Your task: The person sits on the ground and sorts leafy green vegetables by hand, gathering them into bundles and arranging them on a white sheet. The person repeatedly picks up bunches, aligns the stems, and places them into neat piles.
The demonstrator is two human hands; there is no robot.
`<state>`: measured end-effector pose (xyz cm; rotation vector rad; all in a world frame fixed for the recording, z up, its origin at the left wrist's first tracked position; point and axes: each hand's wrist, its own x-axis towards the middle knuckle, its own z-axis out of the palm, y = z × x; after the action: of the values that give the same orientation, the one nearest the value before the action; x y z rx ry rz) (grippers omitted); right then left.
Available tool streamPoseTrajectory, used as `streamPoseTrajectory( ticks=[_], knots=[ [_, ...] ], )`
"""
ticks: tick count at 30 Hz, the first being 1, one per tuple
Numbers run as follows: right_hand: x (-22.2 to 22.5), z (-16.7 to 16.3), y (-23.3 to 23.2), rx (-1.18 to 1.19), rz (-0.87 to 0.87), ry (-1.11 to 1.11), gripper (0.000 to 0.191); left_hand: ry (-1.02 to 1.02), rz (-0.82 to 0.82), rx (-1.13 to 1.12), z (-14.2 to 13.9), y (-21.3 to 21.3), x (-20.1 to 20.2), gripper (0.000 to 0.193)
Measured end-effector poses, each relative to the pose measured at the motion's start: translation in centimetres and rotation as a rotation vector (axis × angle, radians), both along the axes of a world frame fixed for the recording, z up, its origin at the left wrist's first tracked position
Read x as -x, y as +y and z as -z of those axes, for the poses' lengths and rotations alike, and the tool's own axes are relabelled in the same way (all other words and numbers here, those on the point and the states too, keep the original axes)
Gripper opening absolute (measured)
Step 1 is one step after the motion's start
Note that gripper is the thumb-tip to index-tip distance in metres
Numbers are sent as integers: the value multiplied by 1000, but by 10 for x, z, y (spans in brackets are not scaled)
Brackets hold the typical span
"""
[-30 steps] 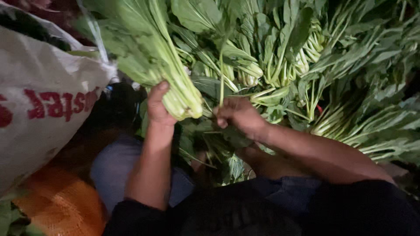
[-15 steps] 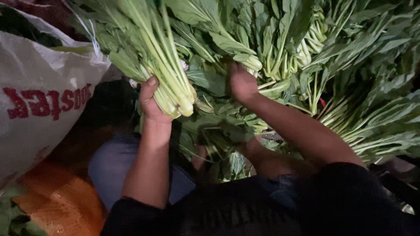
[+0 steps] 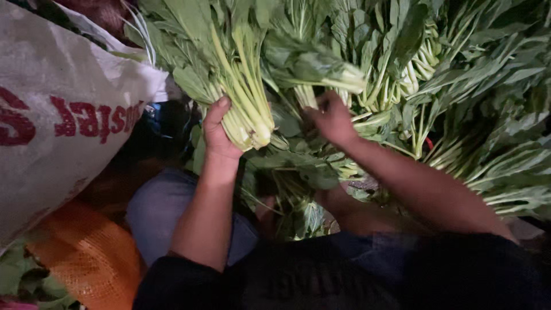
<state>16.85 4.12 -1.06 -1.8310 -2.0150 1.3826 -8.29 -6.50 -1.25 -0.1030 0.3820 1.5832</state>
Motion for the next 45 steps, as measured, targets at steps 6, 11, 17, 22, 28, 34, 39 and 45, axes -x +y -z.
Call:
streamPoseTrajectory(
  ticks=[6,11,17,22,28,34,39,45],
  knots=[
    [-59,-219,29,48,-227,-381,41,-26,-52,121,0,2,-11,51],
    [-49,-318,10,-320,-410,-184,47,-94,-55,108,2,4,-14,49],
    [-55,-196,-35,-209,-543,-92,46,-25,-48,226,12,4,-17,43],
    [-36,-207,-23,-273,-572,-115,45,-68,33,197,14,4,-25,37],
    [11,-239,50,-898,-352,-288,46,-50,36,201,7,5,-27,38],
    [28,-91,-22,-839,-781,-295,62,-53,142,291,14,2,-29,44],
    [26,-109,-21,-617,-692,239,93,-69,188,259,27,-1,-31,45],
    [40,-149,4,312,-873,-585,89,-5,225,231,34,-2,-28,46]
  ],
)
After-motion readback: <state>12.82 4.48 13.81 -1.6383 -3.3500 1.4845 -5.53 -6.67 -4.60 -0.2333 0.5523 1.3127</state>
